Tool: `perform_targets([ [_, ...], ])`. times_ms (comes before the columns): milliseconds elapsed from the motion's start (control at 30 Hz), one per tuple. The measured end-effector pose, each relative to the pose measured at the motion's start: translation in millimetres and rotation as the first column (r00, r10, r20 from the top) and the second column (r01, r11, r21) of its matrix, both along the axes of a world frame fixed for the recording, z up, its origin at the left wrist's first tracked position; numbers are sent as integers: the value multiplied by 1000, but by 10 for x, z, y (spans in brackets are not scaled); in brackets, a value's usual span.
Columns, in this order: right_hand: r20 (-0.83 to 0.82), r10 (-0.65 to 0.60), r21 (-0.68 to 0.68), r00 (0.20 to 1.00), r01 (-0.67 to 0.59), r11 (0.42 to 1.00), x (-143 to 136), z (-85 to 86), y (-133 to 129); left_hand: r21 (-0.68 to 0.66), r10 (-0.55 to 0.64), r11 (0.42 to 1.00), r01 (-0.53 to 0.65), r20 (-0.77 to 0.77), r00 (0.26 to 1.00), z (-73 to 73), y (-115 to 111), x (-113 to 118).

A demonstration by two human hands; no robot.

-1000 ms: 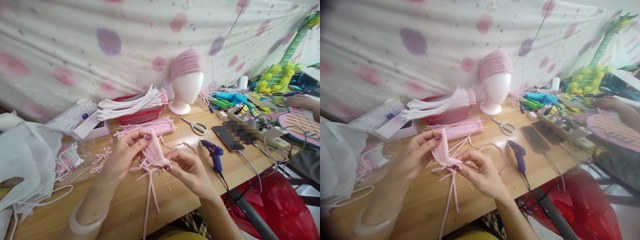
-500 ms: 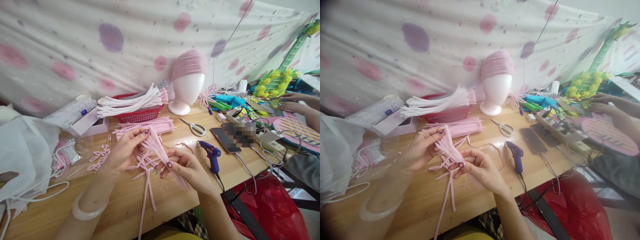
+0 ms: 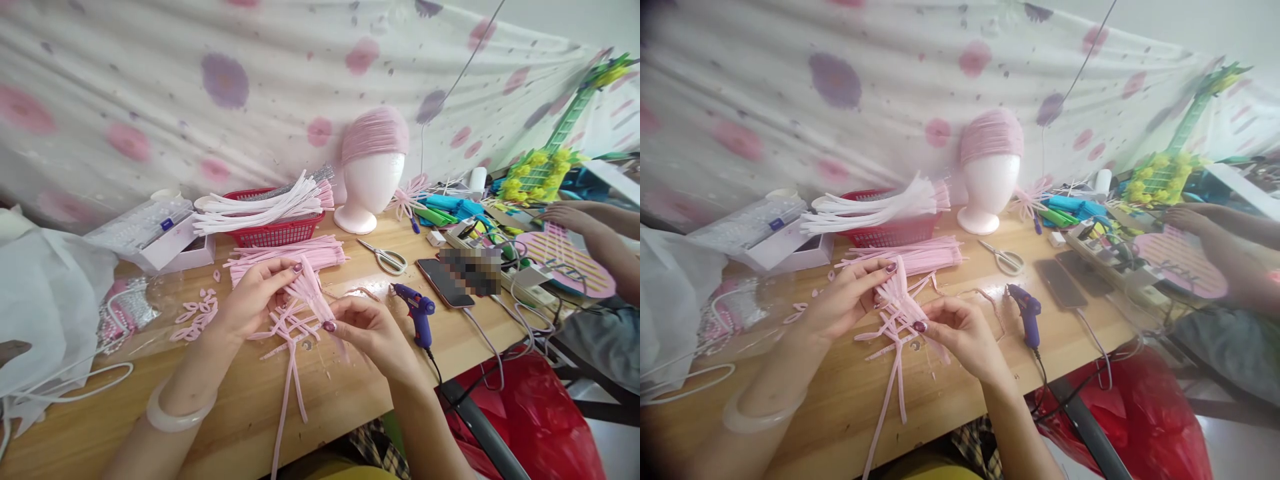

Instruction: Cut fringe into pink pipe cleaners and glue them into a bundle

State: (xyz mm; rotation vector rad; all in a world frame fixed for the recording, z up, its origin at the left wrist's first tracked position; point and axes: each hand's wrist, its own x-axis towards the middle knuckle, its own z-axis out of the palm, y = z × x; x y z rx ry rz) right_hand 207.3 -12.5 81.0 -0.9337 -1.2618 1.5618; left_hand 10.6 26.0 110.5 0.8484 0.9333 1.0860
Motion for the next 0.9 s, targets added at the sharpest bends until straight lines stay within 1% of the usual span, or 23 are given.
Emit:
perform_targets([
  [100,99,-53,48,994,49,998,15,-8,3,4,27,1000,-27,-51,998,9,-6,3],
  [167,116,-80,65,990,72,995,16,-24,7,7,30,1000,-30,-65,997,16,-10,10],
  [233,82,-96,41,992,93,995,5,-38,12,15,27,1000,-26,-53,998,16,-12,17],
  [300,33,-122,-23,992,123,992,-16,-41,20,35,17,999,-16,-15,1000,11,-14,22],
  [367,-20,-163,-85,986,160,983,-43,-29,32,72,-2,997,-1,35,999,6,-17,27],
  [433,-76,-221,-112,972,212,971,-68,-2,48,116,-23,993,16,58,998,3,-26,39],
  [467,-101,-247,-113,964,235,965,-79,14,57,141,-29,990,24,40,999,2,-34,49],
  [533,-128,-270,-107,954,257,960,-98,48,73,196,-46,979,56,-55,997,-3,-58,79],
  [633,-139,-244,-99,960,232,968,-129,83,94,298,-67,945,132,-219,973,-21,-112,144],
  [733,-151,-213,-89,965,201,975,-164,85,112,390,-47,908,155,-272,961,-46,-160,206],
  [800,-148,-202,-79,968,192,978,-183,77,122,411,4,905,111,-268,963,-61,-176,230],
  [900,-122,-153,-71,981,145,987,-198,85,123,418,123,908,-2,-264,957,-81,-178,240],
])
